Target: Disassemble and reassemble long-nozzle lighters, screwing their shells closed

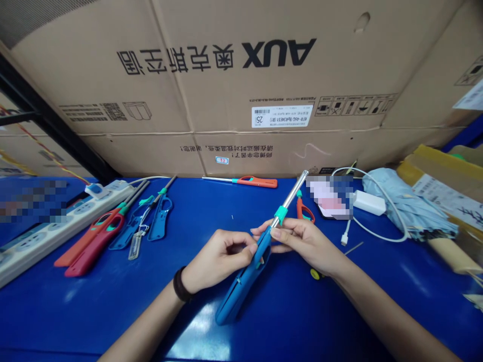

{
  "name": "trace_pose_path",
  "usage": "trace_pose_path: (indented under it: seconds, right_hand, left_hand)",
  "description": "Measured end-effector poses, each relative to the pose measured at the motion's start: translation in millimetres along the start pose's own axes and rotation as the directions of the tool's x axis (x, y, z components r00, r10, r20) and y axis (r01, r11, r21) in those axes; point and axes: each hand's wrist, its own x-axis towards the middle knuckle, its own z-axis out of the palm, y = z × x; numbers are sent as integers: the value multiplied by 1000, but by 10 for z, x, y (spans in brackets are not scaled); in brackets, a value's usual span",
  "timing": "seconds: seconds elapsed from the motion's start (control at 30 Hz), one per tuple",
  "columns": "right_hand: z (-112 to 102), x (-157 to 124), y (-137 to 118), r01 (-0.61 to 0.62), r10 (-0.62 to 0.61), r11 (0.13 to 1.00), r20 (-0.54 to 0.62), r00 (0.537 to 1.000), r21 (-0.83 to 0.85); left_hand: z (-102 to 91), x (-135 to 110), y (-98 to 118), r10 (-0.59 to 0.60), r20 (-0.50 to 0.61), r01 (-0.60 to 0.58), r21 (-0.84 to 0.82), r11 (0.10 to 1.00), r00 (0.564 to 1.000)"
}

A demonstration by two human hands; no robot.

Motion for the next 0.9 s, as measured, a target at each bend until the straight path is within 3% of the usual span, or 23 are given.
trace_pose_path:
  seconds: [0.1,0.3,0.4,0.5,0.77,0.9]
  right_hand:
    - [4,0,9,2,-2,1000,-42,999,-18]
    - [-39,24,29,45,-51,998,-175,983,-37]
    - [-67,32,21,62,-73,997,-284,956,-48]
    - [-63,37,10,100,-107,994,-376,921,-38]
    - [33,70,129,161,-143,987,-342,929,24]
    - [29,82,182,180,-163,983,-312,936,27]
  left_hand:
    - [-16,2,26,-13,21,13,0,1000,1000]
    - [-35,-8,3,134,-41,-123,196,973,990]
    - [2,-13,-43,200,-144,-155,271,950,969]
    - [55,-11,-87,299,-279,-182,378,908,913]
    - [140,-2,-92,426,-378,-191,522,831,822]
    - [147,-4,-92,413,-393,-184,503,845,821]
